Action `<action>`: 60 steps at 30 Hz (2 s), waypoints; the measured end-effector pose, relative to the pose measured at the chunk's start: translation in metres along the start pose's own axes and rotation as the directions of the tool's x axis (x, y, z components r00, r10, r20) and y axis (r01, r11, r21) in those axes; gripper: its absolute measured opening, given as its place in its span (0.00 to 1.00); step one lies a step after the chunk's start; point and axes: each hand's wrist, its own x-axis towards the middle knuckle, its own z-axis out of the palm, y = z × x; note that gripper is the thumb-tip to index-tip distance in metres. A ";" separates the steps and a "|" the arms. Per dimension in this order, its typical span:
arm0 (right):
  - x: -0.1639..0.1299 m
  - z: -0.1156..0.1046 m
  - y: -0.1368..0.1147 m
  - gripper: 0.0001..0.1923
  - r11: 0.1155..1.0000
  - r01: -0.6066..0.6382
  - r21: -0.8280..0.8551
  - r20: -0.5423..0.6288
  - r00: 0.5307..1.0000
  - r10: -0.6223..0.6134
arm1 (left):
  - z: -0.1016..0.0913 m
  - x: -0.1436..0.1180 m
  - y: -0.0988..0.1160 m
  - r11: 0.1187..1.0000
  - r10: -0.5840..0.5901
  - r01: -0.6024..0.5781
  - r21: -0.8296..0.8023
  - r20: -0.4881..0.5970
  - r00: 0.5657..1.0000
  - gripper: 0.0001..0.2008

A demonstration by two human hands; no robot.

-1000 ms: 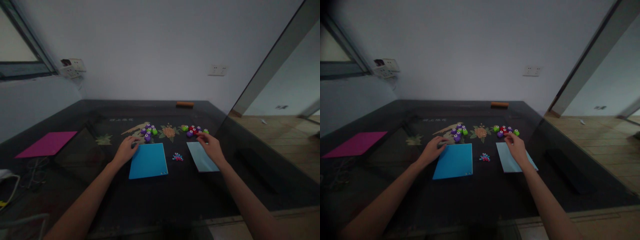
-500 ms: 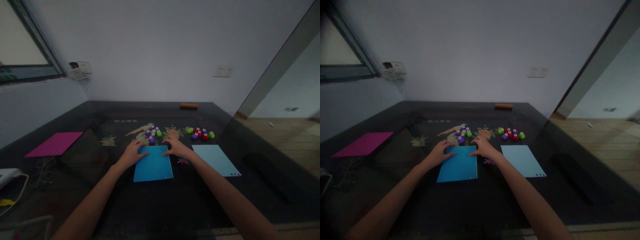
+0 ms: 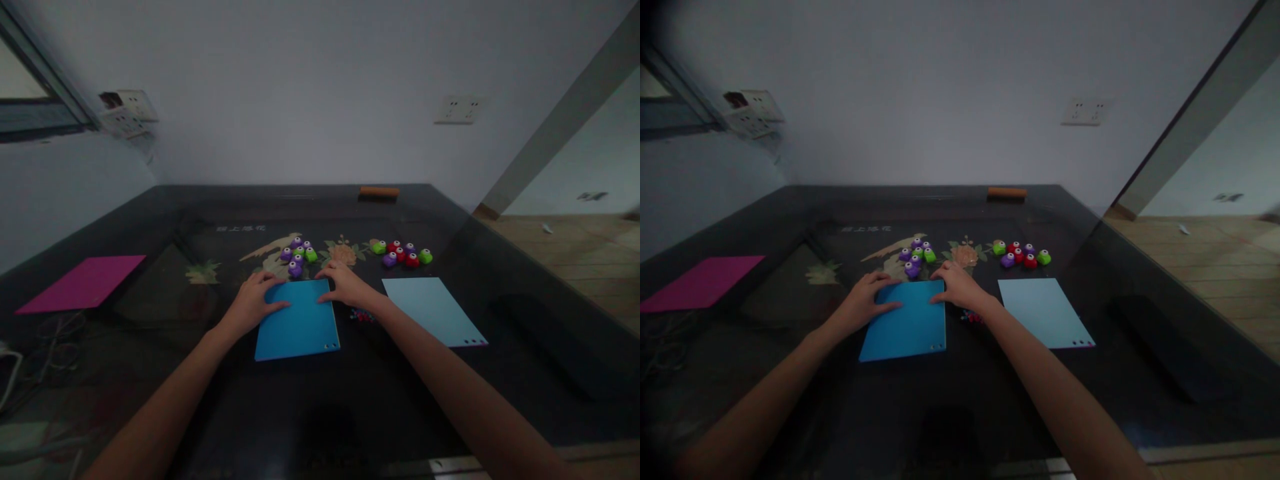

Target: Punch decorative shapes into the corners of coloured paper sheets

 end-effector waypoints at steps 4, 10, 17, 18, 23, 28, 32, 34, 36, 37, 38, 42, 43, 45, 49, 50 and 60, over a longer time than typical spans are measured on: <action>0.000 -0.001 -0.001 0.25 1.000 -0.009 0.014 0.004 1.000 0.009 | -0.002 0.000 0.002 1.000 -0.007 0.007 0.002 -0.005 1.000 0.23; 0.000 -0.002 -0.005 0.23 0.998 -0.007 0.066 -0.013 1.000 0.007 | -0.007 0.000 0.010 0.993 -0.027 0.020 -0.119 -0.058 0.998 0.12; 0.001 0.001 -0.003 0.19 0.993 -0.009 0.121 -0.076 0.997 0.019 | -0.008 -0.001 0.010 0.973 -0.143 0.115 -0.198 -0.129 0.981 0.10; 0.001 0.000 -0.003 0.17 0.990 -0.018 0.142 -0.089 0.996 0.031 | -0.008 -0.001 0.010 0.972 -0.152 0.121 -0.202 -0.141 0.978 0.10; 0.001 -0.001 -0.004 0.10 0.963 -0.051 0.263 -0.159 0.983 0.096 | -0.009 -0.001 0.009 0.954 -0.187 0.135 -0.268 -0.176 0.967 0.10; 0.005 0.001 0.002 0.08 0.911 -0.088 0.403 -0.163 0.973 0.166 | -0.009 0.001 0.006 0.887 -0.307 0.229 -0.402 -0.142 0.941 0.14; 0.007 0.001 0.004 0.07 0.847 -0.121 0.518 -0.121 0.970 0.213 | -0.012 0.002 0.009 0.749 -0.402 0.287 -0.597 -0.065 0.913 0.18; 0.007 -0.002 0.003 0.06 0.780 -0.137 0.611 -0.096 0.965 0.244 | -0.014 0.002 0.013 0.662 -0.437 0.317 -0.679 -0.007 0.899 0.21; 0.007 -0.007 0.002 0.05 0.704 -0.148 0.695 -0.076 0.958 0.276 | -0.016 0.001 0.015 0.581 -0.455 0.337 -0.741 0.048 0.889 0.24; 0.007 -0.011 0.002 0.05 0.671 -0.149 0.726 -0.075 0.953 0.293 | -0.016 0.001 0.016 0.549 -0.450 0.341 -0.763 0.074 0.890 0.24; 0.006 -0.014 0.002 0.05 0.646 -0.145 0.750 -0.083 0.948 0.309 | -0.016 0.000 0.016 0.526 -0.435 0.347 -0.776 0.105 0.894 0.24; 0.005 -0.029 0.004 0.07 0.568 -0.111 0.816 -0.152 0.906 0.394 | -0.014 0.000 0.013 0.560 -0.354 0.368 -0.742 0.188 0.916 0.22; 0.004 -0.032 0.004 0.08 0.546 -0.098 0.832 -0.165 0.895 0.413 | -0.013 0.000 0.013 0.580 -0.339 0.364 -0.729 0.189 0.921 0.22; 0.002 -0.037 0.003 0.10 0.490 -0.071 0.869 -0.177 0.879 0.442 | -0.011 0.000 0.013 0.599 -0.321 0.349 -0.721 0.183 0.929 0.21; -0.003 -0.040 -0.006 0.14 0.384 -0.117 0.916 -0.054 0.912 0.406 | -0.011 -0.001 0.017 0.543 -0.352 0.296 -0.786 0.107 0.930 0.20; -0.003 -0.040 -0.009 0.15 0.388 -0.150 0.909 0.000 0.933 0.360 | -0.011 -0.001 0.018 0.531 -0.375 0.275 -0.802 0.069 0.925 0.20; -0.006 -0.041 -0.023 0.11 0.624 -0.237 0.745 0.160 0.971 0.178 | -0.020 -0.004 0.037 0.471 -0.426 0.197 -0.860 -0.026 0.904 0.21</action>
